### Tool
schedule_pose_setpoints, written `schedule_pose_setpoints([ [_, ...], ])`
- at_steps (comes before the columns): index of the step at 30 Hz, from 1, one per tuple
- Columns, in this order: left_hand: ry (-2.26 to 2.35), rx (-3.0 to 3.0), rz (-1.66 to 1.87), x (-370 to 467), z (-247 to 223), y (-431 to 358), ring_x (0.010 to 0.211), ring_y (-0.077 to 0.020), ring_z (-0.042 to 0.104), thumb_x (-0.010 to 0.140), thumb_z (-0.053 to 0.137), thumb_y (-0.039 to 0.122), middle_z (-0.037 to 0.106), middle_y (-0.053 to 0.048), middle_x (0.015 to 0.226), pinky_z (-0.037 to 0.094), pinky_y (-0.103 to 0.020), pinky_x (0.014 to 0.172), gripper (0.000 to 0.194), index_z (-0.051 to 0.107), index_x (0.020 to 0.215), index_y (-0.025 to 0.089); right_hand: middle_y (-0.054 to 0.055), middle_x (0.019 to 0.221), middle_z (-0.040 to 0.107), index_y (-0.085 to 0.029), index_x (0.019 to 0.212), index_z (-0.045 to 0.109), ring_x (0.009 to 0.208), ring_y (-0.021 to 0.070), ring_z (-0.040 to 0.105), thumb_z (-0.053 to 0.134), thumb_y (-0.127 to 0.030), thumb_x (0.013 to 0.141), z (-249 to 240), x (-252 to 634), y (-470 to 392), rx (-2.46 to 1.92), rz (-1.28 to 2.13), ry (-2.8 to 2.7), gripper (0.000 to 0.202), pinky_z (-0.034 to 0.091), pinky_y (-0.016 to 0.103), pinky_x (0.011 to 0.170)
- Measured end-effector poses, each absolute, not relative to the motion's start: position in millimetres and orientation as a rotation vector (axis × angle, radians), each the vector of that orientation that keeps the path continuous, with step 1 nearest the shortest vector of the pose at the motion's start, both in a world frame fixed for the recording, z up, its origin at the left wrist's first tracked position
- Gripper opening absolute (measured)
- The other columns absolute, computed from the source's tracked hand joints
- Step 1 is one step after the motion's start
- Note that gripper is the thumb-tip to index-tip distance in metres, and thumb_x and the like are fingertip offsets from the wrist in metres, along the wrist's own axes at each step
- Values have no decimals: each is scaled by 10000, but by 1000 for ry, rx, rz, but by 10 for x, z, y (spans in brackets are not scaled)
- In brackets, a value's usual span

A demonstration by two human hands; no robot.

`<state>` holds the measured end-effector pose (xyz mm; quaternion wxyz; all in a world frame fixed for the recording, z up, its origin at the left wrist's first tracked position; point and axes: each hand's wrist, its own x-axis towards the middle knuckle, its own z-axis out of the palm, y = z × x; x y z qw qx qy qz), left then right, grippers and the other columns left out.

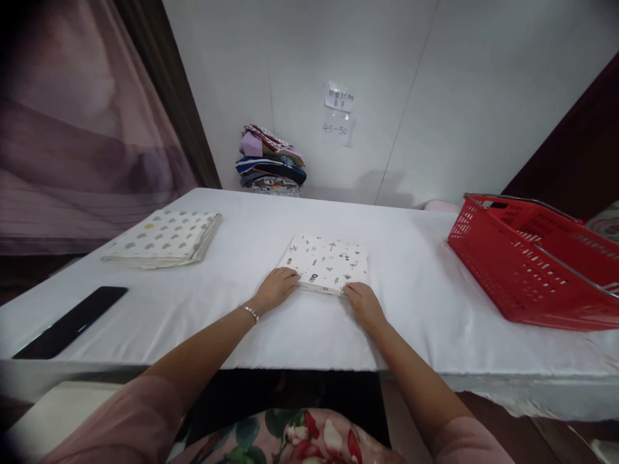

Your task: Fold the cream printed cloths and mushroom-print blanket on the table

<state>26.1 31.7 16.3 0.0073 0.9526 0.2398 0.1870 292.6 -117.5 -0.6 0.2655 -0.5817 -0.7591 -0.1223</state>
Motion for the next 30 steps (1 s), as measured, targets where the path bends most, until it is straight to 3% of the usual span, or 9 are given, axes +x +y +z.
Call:
schedule_pose_setpoints([
  [7,791,3043,622,174,152,378,1057,-208,491,877,469,195,587,-66,1118,378,-362,888,253,581,1103,215,78,1243,566,-207,1254,527,1183,236,466,378,-101,881,-101,3001,-1224,-1638,-403,-2124,415,402,451,964],
  [17,796,2971,568,239,178,42,947,-182,521,895,449,246,618,-44,1011,388,-333,812,211,600,1039,214,77,1159,621,-213,1130,627,1075,219,558,347,-144,868,-230,3448,-1218,-1633,-402,-1978,390,465,407,897],
  [22,778,2816,610,189,204,-10,971,-167,522,925,376,260,621,-32,1043,393,-321,832,261,607,1043,228,60,1189,612,-226,1124,617,1156,226,515,339,-127,842,-187,3392,-1223,-1771,-326,-1988,407,337,508,1005],
  [30,890,2519,738,229,245,2,928,-163,544,915,392,282,652,-29,958,400,-324,842,271,657,897,227,80,1319,513,-209,1241,531,1267,247,403,404,-333,897,-48,2767,-995,-1742,-248,-2091,387,283,508,1041],
])
